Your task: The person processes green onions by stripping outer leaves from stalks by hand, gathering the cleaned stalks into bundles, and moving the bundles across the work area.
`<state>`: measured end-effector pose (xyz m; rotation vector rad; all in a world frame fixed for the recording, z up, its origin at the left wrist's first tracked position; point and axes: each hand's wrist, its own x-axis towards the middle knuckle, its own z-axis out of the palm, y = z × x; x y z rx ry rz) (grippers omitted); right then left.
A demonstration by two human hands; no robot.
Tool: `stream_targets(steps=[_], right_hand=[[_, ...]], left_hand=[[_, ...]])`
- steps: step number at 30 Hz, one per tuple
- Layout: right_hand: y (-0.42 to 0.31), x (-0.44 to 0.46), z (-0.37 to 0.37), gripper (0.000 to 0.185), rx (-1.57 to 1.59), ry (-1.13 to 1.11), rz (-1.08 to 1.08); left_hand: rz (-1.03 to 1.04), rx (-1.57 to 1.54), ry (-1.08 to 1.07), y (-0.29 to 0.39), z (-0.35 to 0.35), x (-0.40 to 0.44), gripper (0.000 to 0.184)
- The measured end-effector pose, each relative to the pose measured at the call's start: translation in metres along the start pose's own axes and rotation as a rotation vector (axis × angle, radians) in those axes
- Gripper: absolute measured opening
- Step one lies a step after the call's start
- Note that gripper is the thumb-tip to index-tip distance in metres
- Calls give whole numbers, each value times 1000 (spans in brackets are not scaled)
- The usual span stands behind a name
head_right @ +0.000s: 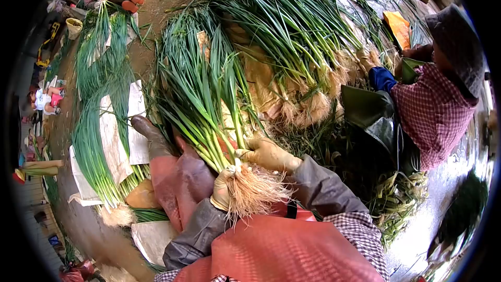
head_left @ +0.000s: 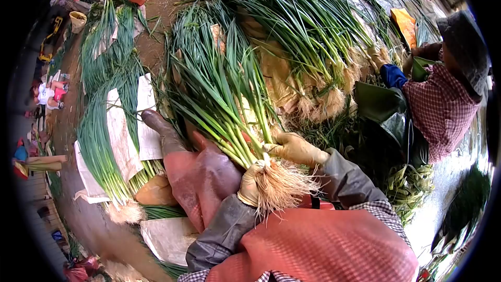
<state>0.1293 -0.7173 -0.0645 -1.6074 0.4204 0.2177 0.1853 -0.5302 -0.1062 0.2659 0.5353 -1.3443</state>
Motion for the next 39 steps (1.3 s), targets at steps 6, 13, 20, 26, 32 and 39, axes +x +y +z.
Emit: stream_targets(steps=[6, 13, 20, 26, 32, 39], right_hand=[[24, -49, -24, 30, 238, 274, 166], [19, -40, 71, 39, 49, -342, -336], [25, 5, 9, 19, 70, 94, 172], [1, 43, 35, 18, 26, 80, -6], [41, 68, 38, 16, -89, 74, -50], [119, 49, -9, 13, -203, 34, 124]], left_hand=[[50, -103, -231, 6, 21, -8, 37], [292, 86, -416, 12, 66, -45, 46], [536, 241, -339, 38, 69, -111, 46], [1065, 464, 69, 56, 41, -282, 47], [1394, 545, 1075, -21, -76, -487, 47], [815, 339, 1674, -188, -267, -492, 47]])
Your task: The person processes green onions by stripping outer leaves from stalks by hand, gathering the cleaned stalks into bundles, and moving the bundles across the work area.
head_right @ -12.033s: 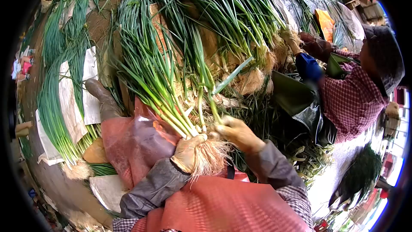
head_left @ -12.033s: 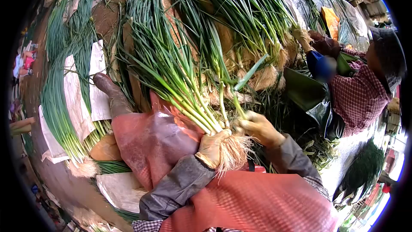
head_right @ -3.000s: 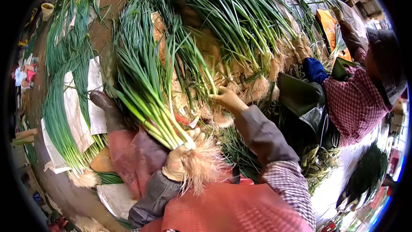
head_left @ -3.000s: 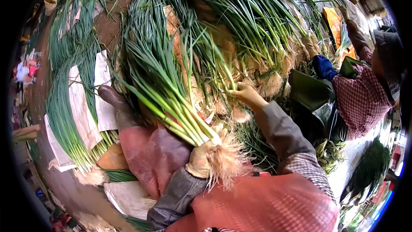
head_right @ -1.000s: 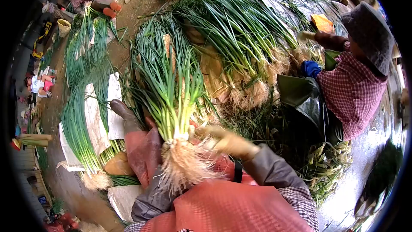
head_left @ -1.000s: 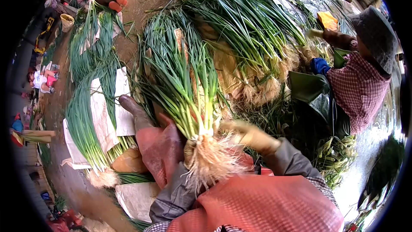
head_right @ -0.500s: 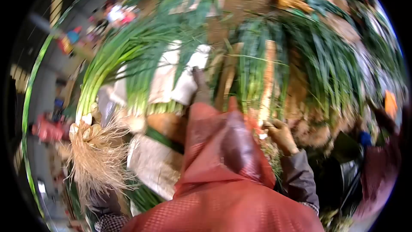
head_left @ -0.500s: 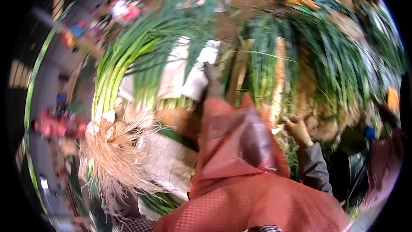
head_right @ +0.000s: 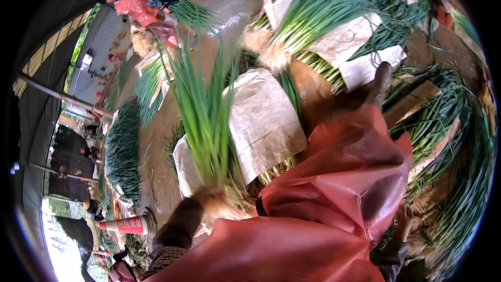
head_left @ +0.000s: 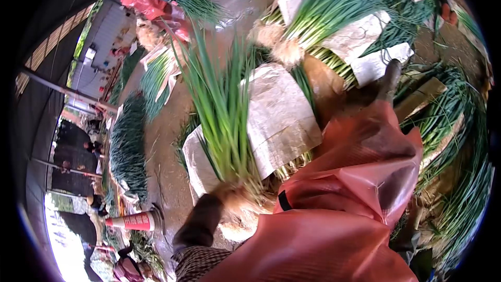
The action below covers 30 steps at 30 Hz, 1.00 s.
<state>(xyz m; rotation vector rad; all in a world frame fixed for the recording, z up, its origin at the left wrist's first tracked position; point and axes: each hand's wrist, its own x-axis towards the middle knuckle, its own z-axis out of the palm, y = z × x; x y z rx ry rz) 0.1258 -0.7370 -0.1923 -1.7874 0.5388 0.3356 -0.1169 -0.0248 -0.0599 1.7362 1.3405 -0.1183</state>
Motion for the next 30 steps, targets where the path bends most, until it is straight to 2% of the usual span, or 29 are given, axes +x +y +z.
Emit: stream_targets(steps=[4, 8, 11, 14, 17, 21, 23, 24, 25, 26, 27, 28, 30], right_hand=[[52, -17, -20, 15, -183, -1, 155], [102, -28, -31, 18, -329, -66, 247], [121, -91, -38, 20, -468, -69, 313], [113, -123, -35, 23, -552, -62, 342], [91, -90, -33, 26, -549, 40, 256], [48, 39, -28, 30, -546, 370, 61], [46, 112, -20, 35, -370, 452, 30], [20, 142, -26, 34, -463, 222, 338], [-8, 147, -22, 33, -388, 147, 393], [20, 177, -20, 30, -502, 112, 275], [20, 187, -29, 28, -353, 136, 322], [20, 190, -43, 25, -211, 166, 368], [30, 164, -82, 21, -98, 391, 214]], left_hand=[[-136, 130, -28, -79, 36, -15, 47], [-127, 211, 16, -88, 37, -24, 48], [31, 247, -17, -62, 38, 2, 48], [185, 154, 21, -21, 35, 24, 48], [363, 52, -48, 56, 68, 20, 48], [611, -47, -366, 206, 189, 3, 48], [642, -67, -507, 271, 242, -27, 47], [633, -84, -573, 297, 263, -46, 47], [668, -92, -624, 319, 292, -71, 47], [701, -103, -674, 335, 319, -93, 48], [711, -109, -735, 346, 338, -107, 48], [728, -138, -847, 349, 357, -109, 46], [686, -177, -978, 356, 393, -128, 45]])
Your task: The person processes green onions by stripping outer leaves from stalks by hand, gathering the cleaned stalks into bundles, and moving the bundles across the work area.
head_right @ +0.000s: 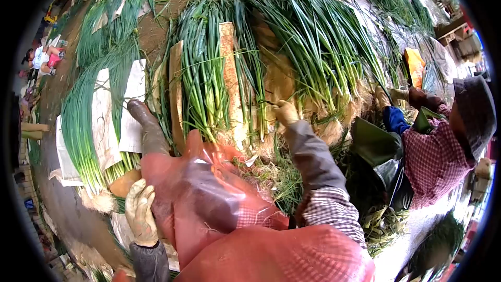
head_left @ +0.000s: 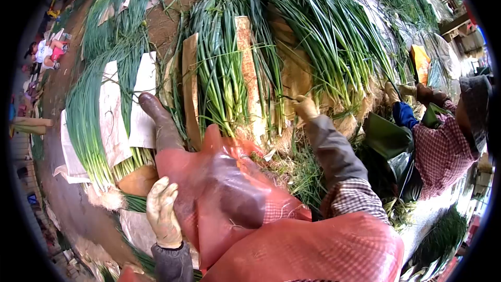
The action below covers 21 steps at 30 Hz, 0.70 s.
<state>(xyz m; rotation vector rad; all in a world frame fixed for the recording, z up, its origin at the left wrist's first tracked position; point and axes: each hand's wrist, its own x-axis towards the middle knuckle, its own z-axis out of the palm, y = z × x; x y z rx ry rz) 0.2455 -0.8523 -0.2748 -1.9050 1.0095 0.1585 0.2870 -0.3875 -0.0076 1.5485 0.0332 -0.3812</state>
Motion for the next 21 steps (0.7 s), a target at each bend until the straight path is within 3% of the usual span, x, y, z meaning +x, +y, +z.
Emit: stream_targets(steps=[2, 3, 8, 9, 11, 12, 14, 16, 17, 18, 19, 21], right_hand=[[26, -20, -41, 21, 510, -96, 75], [23, -52, -65, 22, 431, -179, 100], [104, -219, -110, 25, -93, -768, 331], [118, -225, -100, 25, -81, -766, 333], [145, -223, -78, 31, -929, -1011, -83], [136, -209, -68, 29, -916, -864, -125], [84, -150, -37, 25, -292, -407, -49], [45, -79, 13, 24, 54, -173, -21], [38, -41, 42, 24, 99, -135, 32], [37, -4, 67, 20, -302, -111, -13], [75, 59, 111, 38, -499, -136, -111], [29, 32, 69, 34, -136, -173, -61]], left_hand=[[-30, -120, -94, -2, 43, 22, 44], [-57, -197, -135, -5, 67, 30, 42], [-205, -330, -423, -35, 149, 19, 34], [-307, -325, -468, -40, 157, 13, 33], [-451, -311, -543, -47, 168, 2, 33], [-499, -305, -570, -51, 171, -2, 33], [-473, -368, -618, -71, 172, -8, 34], [-498, -356, -614, -75, 175, -11, 33], [-488, -324, -621, -79, 176, -10, 33], [-478, -323, -613, -76, 178, -9, 33], [-525, -269, -587, -69, 178, -6, 32], [-627, -211, -522, -58, 174, -2, 33]])
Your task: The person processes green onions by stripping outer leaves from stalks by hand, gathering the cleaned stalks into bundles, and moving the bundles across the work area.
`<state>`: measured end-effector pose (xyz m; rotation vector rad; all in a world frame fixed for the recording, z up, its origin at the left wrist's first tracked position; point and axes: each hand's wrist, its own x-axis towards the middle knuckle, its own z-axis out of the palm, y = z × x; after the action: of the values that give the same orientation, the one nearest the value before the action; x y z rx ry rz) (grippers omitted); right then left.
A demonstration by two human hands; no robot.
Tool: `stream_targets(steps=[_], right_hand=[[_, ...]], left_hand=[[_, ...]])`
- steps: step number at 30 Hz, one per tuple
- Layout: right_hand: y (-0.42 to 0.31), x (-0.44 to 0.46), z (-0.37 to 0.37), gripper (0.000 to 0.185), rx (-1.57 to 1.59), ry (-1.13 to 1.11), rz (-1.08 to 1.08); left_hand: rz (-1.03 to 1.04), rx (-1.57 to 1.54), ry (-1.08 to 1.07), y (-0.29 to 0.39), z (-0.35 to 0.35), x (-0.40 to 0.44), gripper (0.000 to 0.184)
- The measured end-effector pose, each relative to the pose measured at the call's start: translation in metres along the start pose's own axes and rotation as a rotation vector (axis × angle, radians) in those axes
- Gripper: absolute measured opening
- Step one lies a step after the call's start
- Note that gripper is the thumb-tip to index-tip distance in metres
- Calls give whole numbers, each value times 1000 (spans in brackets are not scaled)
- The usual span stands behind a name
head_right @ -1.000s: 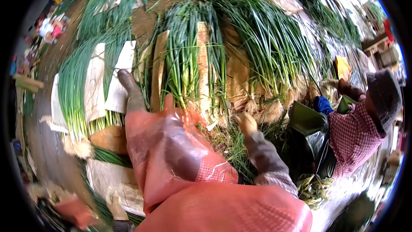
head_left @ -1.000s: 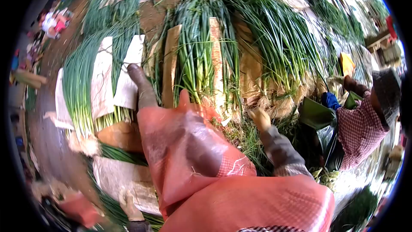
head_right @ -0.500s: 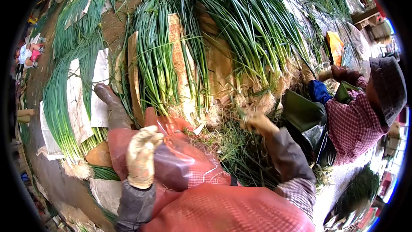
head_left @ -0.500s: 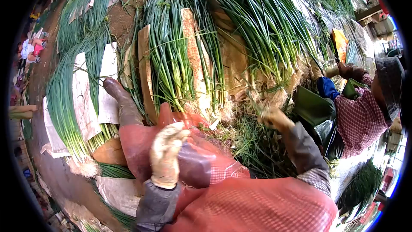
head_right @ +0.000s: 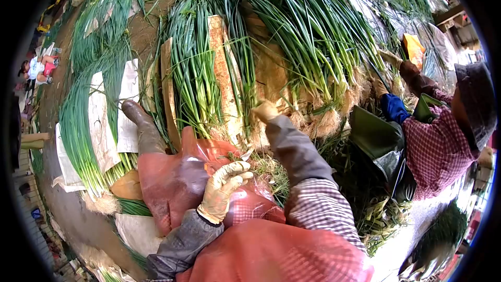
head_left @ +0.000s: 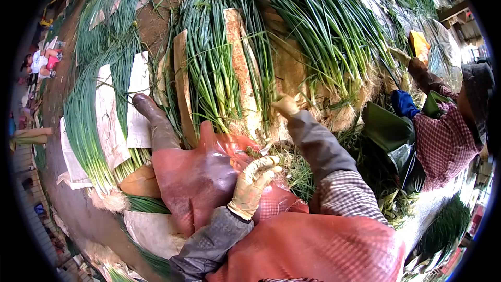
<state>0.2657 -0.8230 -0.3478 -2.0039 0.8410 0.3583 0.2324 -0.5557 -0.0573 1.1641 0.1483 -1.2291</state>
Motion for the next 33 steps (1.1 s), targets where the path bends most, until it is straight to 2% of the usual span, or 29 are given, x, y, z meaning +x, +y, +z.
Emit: stream_targets(steps=[1, 3, 4, 5, 7, 8, 9, 10, 11, 13, 15, 17, 19, 21, 23, 24, 25, 27, 29, 30, 31, 32, 33], right_hand=[[-32, -33, -37, 32, 156, 18, 52], [-54, -94, -89, 31, 207, -107, -121], [-81, -133, -105, 33, 387, -94, 98], [-87, -156, -105, 41, 511, -151, 57], [-81, -188, -101, 45, 593, -227, -70], [-91, -208, -101, 45, 572, -184, -62], [-102, -224, -97, 45, 550, -145, -58], [-102, -233, -83, 38, 744, -90, -98], [-109, -246, -86, 24, 693, -85, -77], [-91, -252, -70, 12, 807, -38, -109], [-76, -262, -67, 8, 1039, -99, -42], [-65, -280, -75, 14, 1130, -182, -46], [-53, -294, -73, 17, 1105, -143, -86], [-62, -300, -73, 16, 898, -76, -14], [-73, -297, -74, 12, 692, 0, 49], [-76, -298, -70, 13, 609, 27, -32], [-71, -299, -69, 10, 775, -89, -15], [-72, -311, -74, 8, 663, -136, -18], [-75, -329, -91, 8, 687, -185, 8], [-85, -343, -104, 13, 593, -188, 89], [-44, -347, -91, 20, 520, -216, 122], [-41, -361, -102, 21, 659, -201, 72], [-36, -376, -114, 18, 702, -122, 122]], left_hand=[[9, -9, -3, -2, -4, 7, 33], [102, -29, 23, -19, -12, 26, 34], [106, -40, 28, -22, -9, 35, 33], [126, -150, 43, -37, -6, 49, 42], [98, 8, 90, -42, 17, 62, 55], [21, 28, 76, -35, 30, 60, 66], [114, 84, 7, -52, 30, 72, 59], [101, 19, 16, -71, 29, 77, 55], [88, -43, 26, -79, 28, 78, 51], [72, -75, 29, -94, 19, 77, 43], [-3, -211, 14, -94, 22, 65, 42], [-15, -181, -3, -99, 27, 54, 44], [-44, -170, -15, -113, 27, 50, 45], [-103, -219, -115, -124, 25, 47, 42], [-174, -315, -162, -131, 26, 48, 37], [-142, -502, -259, -138, 23, 49, 30], [-144, -505, -256, -138, 24, 47, 30], [-275, -641, -165, -134, 25, 39, 29], [-302, -621, -195, -132, 21, 39, 23], [-410, -698, -217, -126, 22, 43, 23], [-510, -765, -238, -135, 15, 46, 25], [-476, -802, -367, -131, 13, 43, 30], [-483, -677, -378, -123, 13, 41, 25]])
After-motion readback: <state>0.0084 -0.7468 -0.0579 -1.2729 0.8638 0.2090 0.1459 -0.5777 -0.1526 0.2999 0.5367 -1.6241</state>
